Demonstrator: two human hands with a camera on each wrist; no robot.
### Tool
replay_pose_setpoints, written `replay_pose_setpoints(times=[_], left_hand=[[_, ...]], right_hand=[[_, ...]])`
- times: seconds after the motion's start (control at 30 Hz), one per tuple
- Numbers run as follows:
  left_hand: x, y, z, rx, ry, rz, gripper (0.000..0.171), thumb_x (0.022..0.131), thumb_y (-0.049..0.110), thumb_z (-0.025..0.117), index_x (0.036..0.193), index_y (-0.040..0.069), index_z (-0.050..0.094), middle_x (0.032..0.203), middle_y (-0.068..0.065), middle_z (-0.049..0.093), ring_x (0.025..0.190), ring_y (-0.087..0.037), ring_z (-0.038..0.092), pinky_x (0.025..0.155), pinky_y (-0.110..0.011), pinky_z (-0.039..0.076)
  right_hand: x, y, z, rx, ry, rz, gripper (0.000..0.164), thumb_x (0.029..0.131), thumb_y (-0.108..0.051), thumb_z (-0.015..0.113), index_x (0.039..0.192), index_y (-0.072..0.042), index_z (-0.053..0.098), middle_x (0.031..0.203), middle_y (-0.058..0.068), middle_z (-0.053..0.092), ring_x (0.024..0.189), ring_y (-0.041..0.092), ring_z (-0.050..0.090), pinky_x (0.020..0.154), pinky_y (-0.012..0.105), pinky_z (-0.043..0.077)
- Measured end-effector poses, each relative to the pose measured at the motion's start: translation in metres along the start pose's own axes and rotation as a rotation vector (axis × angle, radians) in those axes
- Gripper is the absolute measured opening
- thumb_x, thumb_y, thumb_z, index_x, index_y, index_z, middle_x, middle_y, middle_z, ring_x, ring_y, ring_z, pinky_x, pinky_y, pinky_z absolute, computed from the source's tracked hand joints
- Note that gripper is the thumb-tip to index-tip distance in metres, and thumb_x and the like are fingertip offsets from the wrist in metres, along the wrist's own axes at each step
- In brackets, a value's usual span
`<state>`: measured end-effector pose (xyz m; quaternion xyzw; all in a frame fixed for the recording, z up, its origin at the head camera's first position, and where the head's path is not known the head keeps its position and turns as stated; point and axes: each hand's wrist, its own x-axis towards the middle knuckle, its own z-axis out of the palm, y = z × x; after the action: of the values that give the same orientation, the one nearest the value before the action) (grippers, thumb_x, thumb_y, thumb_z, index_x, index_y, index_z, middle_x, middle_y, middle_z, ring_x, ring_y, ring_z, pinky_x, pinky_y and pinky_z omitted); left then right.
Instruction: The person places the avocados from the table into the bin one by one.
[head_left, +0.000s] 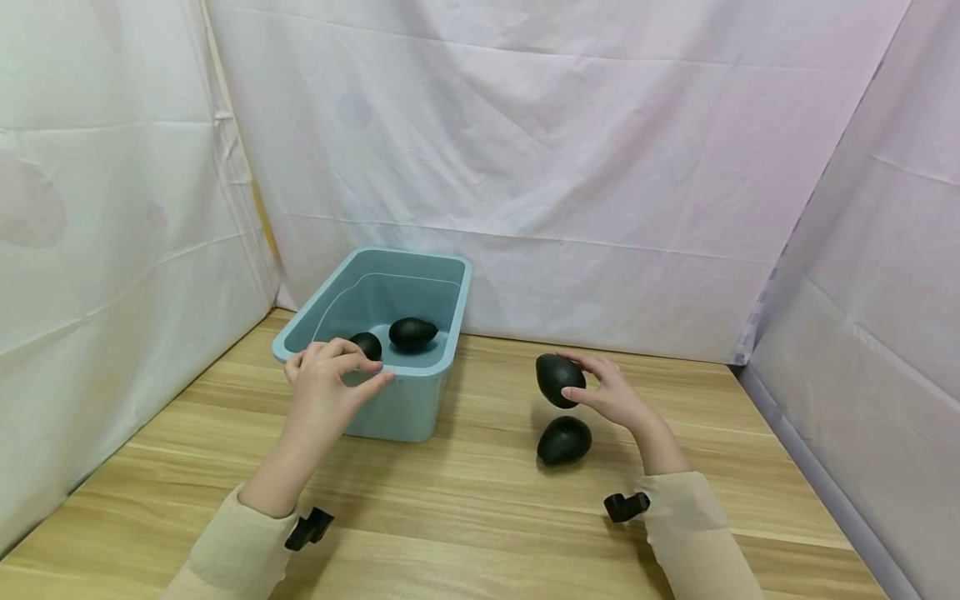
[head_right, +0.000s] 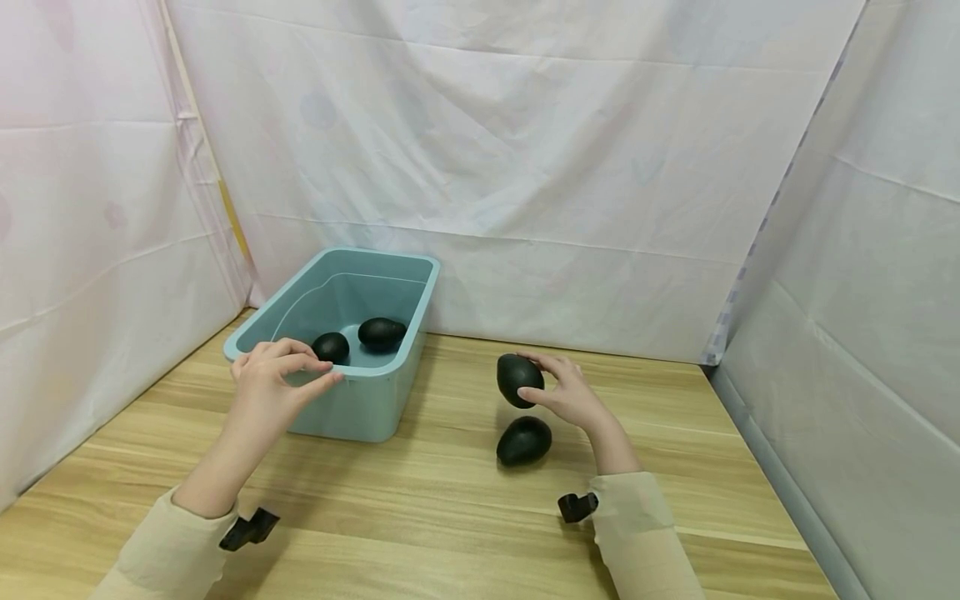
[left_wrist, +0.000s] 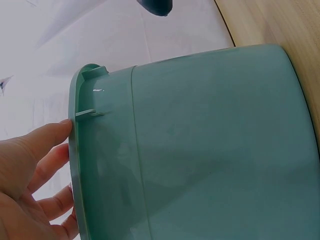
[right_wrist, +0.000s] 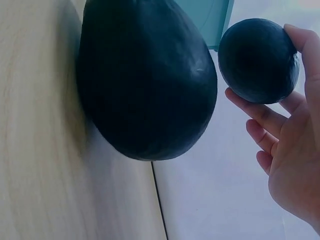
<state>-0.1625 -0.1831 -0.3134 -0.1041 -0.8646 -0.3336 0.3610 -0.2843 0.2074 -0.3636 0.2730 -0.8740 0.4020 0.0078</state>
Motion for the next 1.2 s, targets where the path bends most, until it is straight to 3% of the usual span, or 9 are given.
replay_pose_setpoints(times=[0.27, 0.53, 0.77, 1.2], left_hand=[[0.000, -0.001, 0.001, 0.001, 0.001, 0.004, 0.017, 0.067, 0.014, 0.088, 0.077, 0.008, 0.076, 0.088, -0.002, 0.061, 0.090, -0.025, 0.046, 0.090, -0.058, 0.017], [0.000, -0.001, 0.001, 0.003, 0.005, 0.010, 0.017, 0.067, 0.013, 0.088, 0.077, 0.007, 0.076, 0.087, -0.002, 0.061, 0.089, -0.025, 0.046, 0.090, -0.058, 0.017], [0.000, -0.002, 0.001, 0.004, 0.008, 0.019, 0.017, 0.066, 0.013, 0.088, 0.076, 0.008, 0.075, 0.087, -0.002, 0.061, 0.088, -0.026, 0.046, 0.088, -0.058, 0.017], [0.000, -0.001, 0.001, -0.003, 0.010, 0.013, 0.017, 0.066, 0.012, 0.088, 0.077, 0.007, 0.076, 0.086, -0.002, 0.061, 0.088, -0.025, 0.047, 0.088, -0.057, 0.017]], right_hand=[[0.002, -0.004, 0.001, -0.019, 0.015, 0.020, 0.059, 0.087, -0.029, 0.072, 0.140, -0.017, 0.050, 0.128, 0.011, 0.049, 0.122, 0.034, 0.031, 0.092, 0.062, 0.028], [0.000, -0.028, -0.001, 0.020, 0.015, -0.004, 0.059, 0.087, -0.015, 0.071, 0.141, -0.008, 0.047, 0.124, 0.020, 0.046, 0.118, 0.040, 0.032, 0.092, 0.065, 0.027], [0.003, -0.021, -0.001, 0.027, 0.031, -0.018, 0.058, 0.088, -0.022, 0.071, 0.142, -0.020, 0.048, 0.133, 0.013, 0.044, 0.123, 0.034, 0.032, 0.098, 0.064, 0.024], [0.013, -0.037, 0.002, 0.006, 0.044, -0.077, 0.059, 0.087, -0.030, 0.072, 0.142, -0.025, 0.048, 0.129, 0.009, 0.049, 0.119, 0.030, 0.034, 0.094, 0.063, 0.027]])
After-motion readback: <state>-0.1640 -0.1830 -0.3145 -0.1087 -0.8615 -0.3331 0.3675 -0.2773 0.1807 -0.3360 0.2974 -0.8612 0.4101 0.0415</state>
